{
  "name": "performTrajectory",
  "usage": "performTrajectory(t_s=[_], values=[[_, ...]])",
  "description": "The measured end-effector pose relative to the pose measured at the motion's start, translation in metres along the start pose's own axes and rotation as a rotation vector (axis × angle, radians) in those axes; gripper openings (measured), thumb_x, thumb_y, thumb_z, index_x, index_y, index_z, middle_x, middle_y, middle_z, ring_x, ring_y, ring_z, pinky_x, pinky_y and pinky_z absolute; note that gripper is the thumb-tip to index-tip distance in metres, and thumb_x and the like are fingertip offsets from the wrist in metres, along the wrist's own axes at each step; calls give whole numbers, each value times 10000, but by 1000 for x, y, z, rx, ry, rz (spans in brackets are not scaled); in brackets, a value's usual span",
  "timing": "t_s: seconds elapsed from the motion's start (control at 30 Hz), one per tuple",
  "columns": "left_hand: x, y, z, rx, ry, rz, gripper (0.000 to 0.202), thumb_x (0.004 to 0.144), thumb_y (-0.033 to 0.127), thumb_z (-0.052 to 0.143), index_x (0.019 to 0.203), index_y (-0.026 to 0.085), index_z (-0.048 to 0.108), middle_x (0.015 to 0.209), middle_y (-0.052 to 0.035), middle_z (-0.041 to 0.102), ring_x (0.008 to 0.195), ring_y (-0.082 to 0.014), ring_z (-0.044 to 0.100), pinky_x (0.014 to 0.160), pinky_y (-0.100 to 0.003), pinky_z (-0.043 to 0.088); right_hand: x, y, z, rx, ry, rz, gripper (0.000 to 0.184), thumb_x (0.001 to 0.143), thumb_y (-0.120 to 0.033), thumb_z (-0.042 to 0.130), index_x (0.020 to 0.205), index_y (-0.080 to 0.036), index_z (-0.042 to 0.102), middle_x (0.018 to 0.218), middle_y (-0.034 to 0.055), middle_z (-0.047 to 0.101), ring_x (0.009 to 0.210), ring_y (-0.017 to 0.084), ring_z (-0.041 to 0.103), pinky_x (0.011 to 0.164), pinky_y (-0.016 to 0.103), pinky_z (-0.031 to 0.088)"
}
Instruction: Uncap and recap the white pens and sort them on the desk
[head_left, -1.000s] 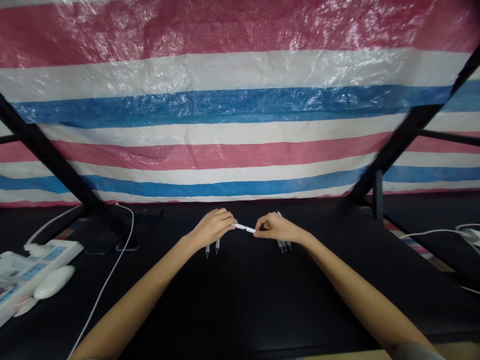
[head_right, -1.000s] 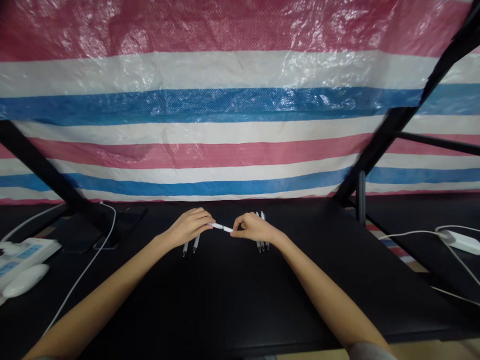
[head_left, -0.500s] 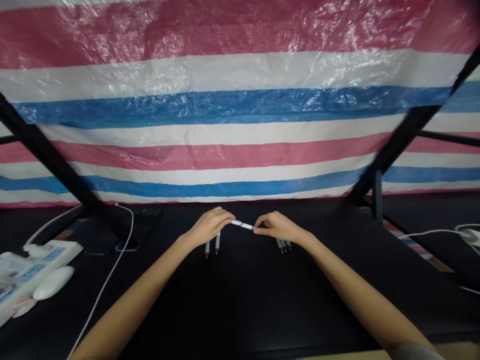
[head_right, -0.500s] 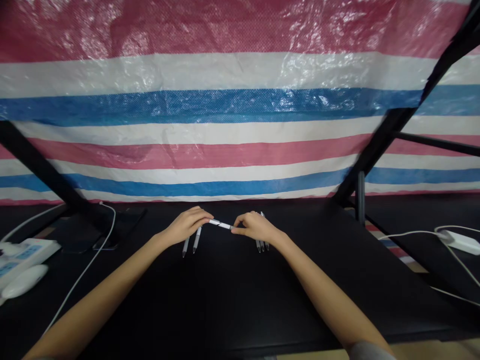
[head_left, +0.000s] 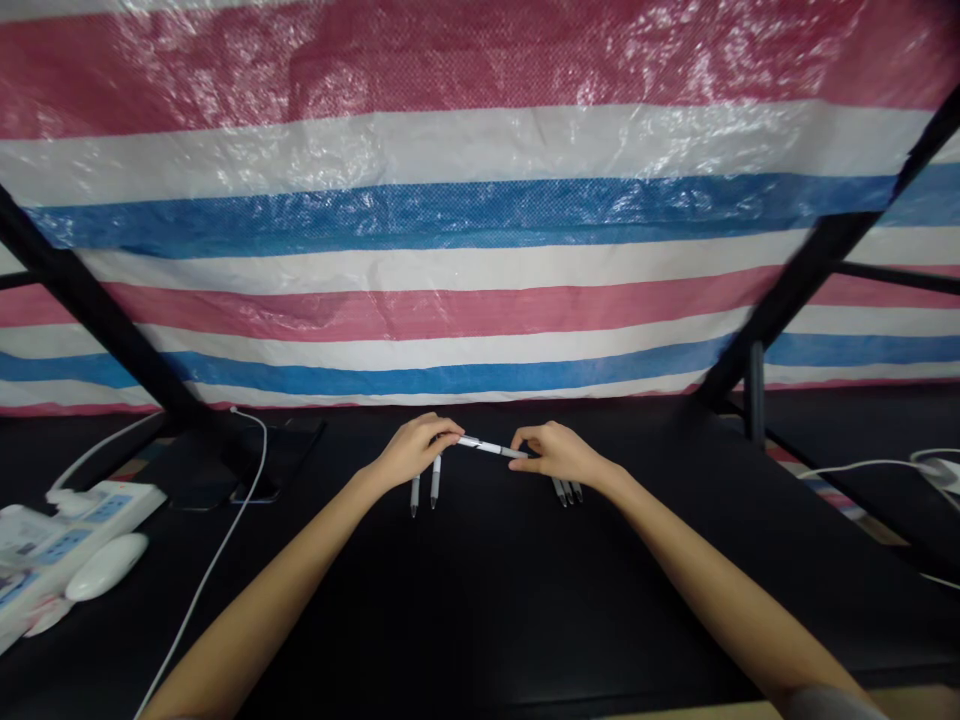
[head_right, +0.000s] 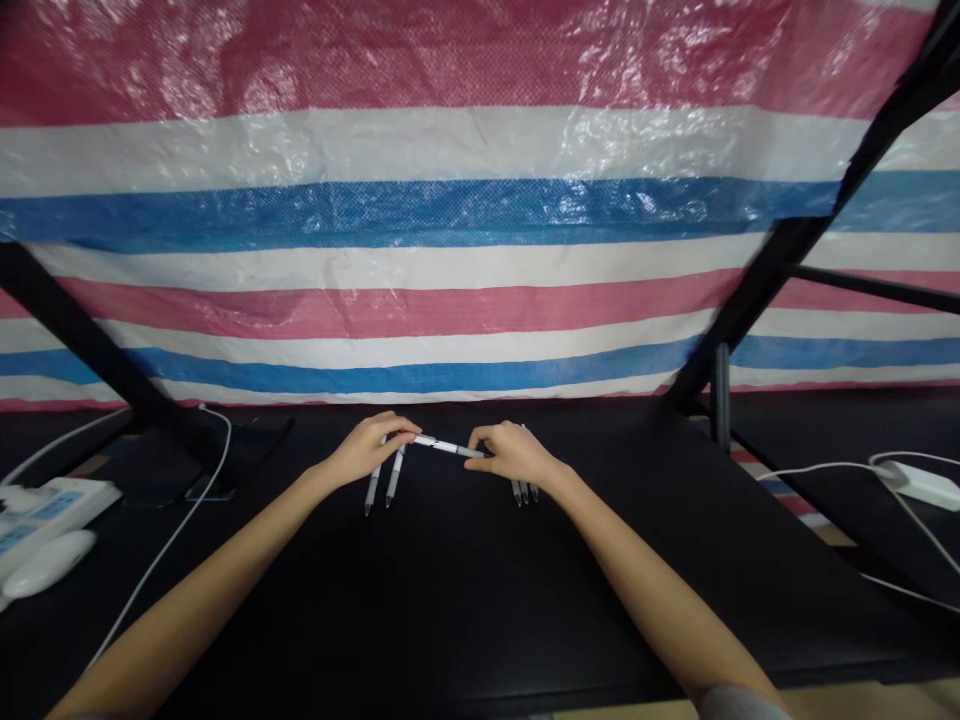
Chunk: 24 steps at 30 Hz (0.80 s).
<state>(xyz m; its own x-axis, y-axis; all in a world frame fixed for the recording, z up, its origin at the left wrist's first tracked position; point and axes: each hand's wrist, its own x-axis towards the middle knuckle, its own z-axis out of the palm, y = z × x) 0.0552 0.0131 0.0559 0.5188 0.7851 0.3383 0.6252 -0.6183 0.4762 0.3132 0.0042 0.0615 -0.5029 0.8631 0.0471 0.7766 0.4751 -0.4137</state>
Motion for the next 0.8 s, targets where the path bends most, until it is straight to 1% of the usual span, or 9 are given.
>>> performTrajectory(t_s=[0.1,0.23,0.3,0.4,0.5,0.6,0.67,0.73,0.8], values=[[1,-3,-1,-27,12,-34,227,879,336,463,944,231,653,893,-22,649,833,-161,584,766,-287,441,-1,0,-3,18,-9,1,360,781,-516,561,925,-199,653,476,-72,395,453,73,348,511,228,204],[2,-6,-1,-23,28,-58,225,874,338,468,933,225,654,894,-25,648,839,-169,584,769,-297,437,-2,-2,-6,28,-39,16,365,875,-459,435,929,-184,668,496,-45,426,457,78,363,513,232,220],[2,-7,0,-21,30,-59,229,875,343,465,930,225,653,888,-26,646,833,-169,582,764,-299,437,-2,-2,-6,16,-52,12,329,877,-423,443,888,-183,669,499,-42,436,457,76,367,511,231,221],[2,-8,1,-22,26,-42,222,875,336,467,923,223,651,874,-23,645,822,-165,578,756,-296,435,-1,0,-4,-17,-27,-2,242,839,-400,520,838,-194,646,481,-56,421,444,74,357,504,229,211],[2,-9,2,-23,26,-40,213,872,329,476,919,223,654,864,-22,647,808,-163,578,749,-293,432,-1,2,-2,-43,17,-8,257,773,-447,603,857,-204,622,470,-70,411,435,74,355,501,228,207],[2,-10,2,-28,41,-48,208,868,326,484,914,221,657,870,-26,647,811,-163,581,752,-293,434,-1,3,-3,-34,29,-7,342,799,-514,542,940,-212,618,462,-68,410,431,83,363,502,232,212],[3,-10,1,-36,50,-58,207,866,325,488,911,218,659,881,-30,648,818,-165,585,753,-293,436,-2,4,-4,-18,17,-14,345,862,-495,446,961,-219,628,469,-57,422,440,90,379,506,234,221],[3,-11,1,-42,53,-63,210,866,329,488,909,216,660,889,-33,650,824,-168,588,752,-295,438,-1,4,-5,-8,-7,-25,328,888,-451,412,910,-220,643,480,-49,427,450,91,385,509,236,226],[3,-12,1,-45,53,-60,213,864,332,488,904,215,661,882,-34,653,823,-171,587,750,-297,438,-1,4,-5,-15,-18,-26,269,867,-419,465,842,-211,634,474,-56,408,443,87,367,503,237,222]])
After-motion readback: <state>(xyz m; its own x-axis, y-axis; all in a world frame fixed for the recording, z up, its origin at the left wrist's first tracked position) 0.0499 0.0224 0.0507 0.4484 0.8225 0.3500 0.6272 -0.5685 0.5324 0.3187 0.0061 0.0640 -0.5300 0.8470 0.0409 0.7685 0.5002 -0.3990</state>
